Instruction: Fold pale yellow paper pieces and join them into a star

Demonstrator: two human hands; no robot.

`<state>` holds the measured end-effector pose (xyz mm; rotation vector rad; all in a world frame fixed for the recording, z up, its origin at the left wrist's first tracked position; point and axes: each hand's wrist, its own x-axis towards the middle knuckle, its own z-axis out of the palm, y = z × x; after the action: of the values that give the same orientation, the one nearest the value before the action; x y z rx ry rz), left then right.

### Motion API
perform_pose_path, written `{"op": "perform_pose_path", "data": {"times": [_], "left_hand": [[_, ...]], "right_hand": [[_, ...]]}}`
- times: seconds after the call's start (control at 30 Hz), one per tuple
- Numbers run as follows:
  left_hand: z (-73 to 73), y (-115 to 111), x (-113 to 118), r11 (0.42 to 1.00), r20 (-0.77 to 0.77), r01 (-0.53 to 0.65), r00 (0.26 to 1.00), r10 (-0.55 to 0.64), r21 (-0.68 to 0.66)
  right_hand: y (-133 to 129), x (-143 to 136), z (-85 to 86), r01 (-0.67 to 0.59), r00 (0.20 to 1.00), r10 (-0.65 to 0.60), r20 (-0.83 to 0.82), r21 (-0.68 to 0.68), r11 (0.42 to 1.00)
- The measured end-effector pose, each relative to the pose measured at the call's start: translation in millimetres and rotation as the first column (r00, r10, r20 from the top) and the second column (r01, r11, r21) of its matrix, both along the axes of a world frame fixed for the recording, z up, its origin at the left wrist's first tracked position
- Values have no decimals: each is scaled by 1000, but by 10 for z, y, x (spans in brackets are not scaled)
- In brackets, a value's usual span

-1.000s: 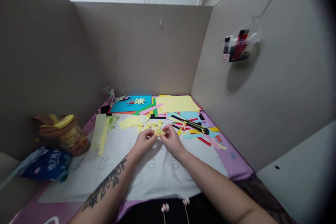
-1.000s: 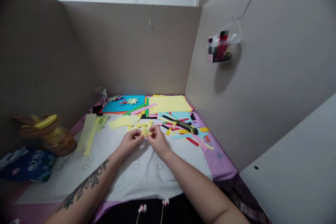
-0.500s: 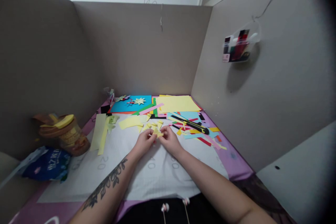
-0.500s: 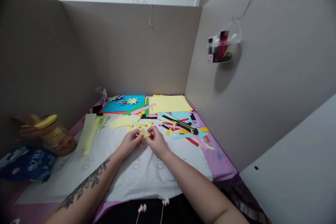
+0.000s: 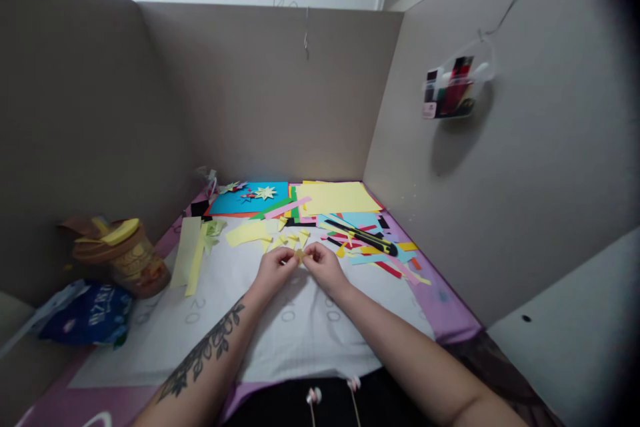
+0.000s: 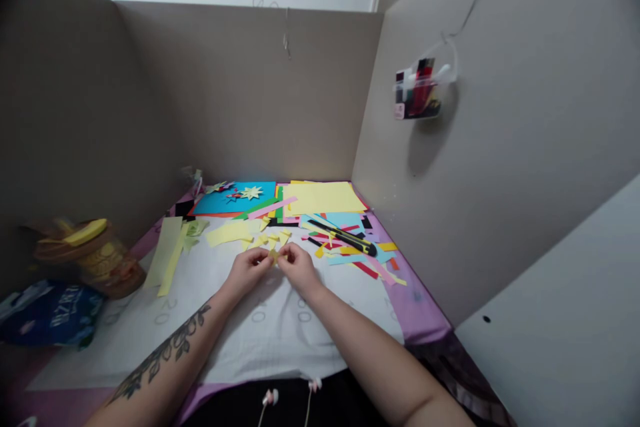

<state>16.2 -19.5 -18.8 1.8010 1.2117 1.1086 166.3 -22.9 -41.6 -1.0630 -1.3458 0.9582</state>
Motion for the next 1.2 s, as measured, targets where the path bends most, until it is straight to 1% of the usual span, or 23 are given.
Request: {"op": "perform_pose_path", "data": {"times": [0.07,0.17,0.3,0.37,0.43,0.5,0.6,0.67,0.73,0.83,0.93,1.03,1.13,1.2], "left_hand": [[13,-5,13,999,71,-15,997,17,-29],[48,-15,29,994,219,10,976,13,-105],[71,-23,38,979,361,50,932,24,-195],[68,-22,36,971,409,76,912,24,-228],[69,-23,27,962,439,100,898,24,-256],[86,-30,9,956,435,99,900,32,-276],[131,-50,-28,956,383,97,924,17,-276],[158,-63,-50,959,339,123,940,-30,-255],[173,-71,-62,964,281,144,957,-78,-225],[177,-77,-64,979,177,128,979,-99,-160],[160,-81,-56,993,80,106,992,-101,-57],[117,-80,-50,991,-1,126,992,-126,44],[71,-71,-56,985,-50,144,989,-140,92],[55,-61,-69,987,-72,126,990,-119,102]], "right_hand": [[-3,-15,9,5,998,-5,-60,4,1000],[-17,-44,41,-8,980,7,-199,-4,1000],[-38,-73,89,-90,913,51,-405,-79,993],[-47,-71,105,-139,886,68,-459,-122,983],[-57,-54,112,-162,882,75,-465,-150,975],[-73,-22,112,-155,915,95,-392,-125,980],[-110,42,111,-118,983,117,-139,2,993],[-138,85,115,-99,995,96,36,100,990],[-161,119,124,-93,986,65,151,186,978],[-181,145,136,-104,971,41,237,259,960],[-181,125,132,-86,953,3,303,259,962],[-162,77,106,-75,914,-56,401,303,950],[-134,53,75,-73,885,-105,453,359,930],[-120,60,60,-67,883,-113,456,360,931]]}}
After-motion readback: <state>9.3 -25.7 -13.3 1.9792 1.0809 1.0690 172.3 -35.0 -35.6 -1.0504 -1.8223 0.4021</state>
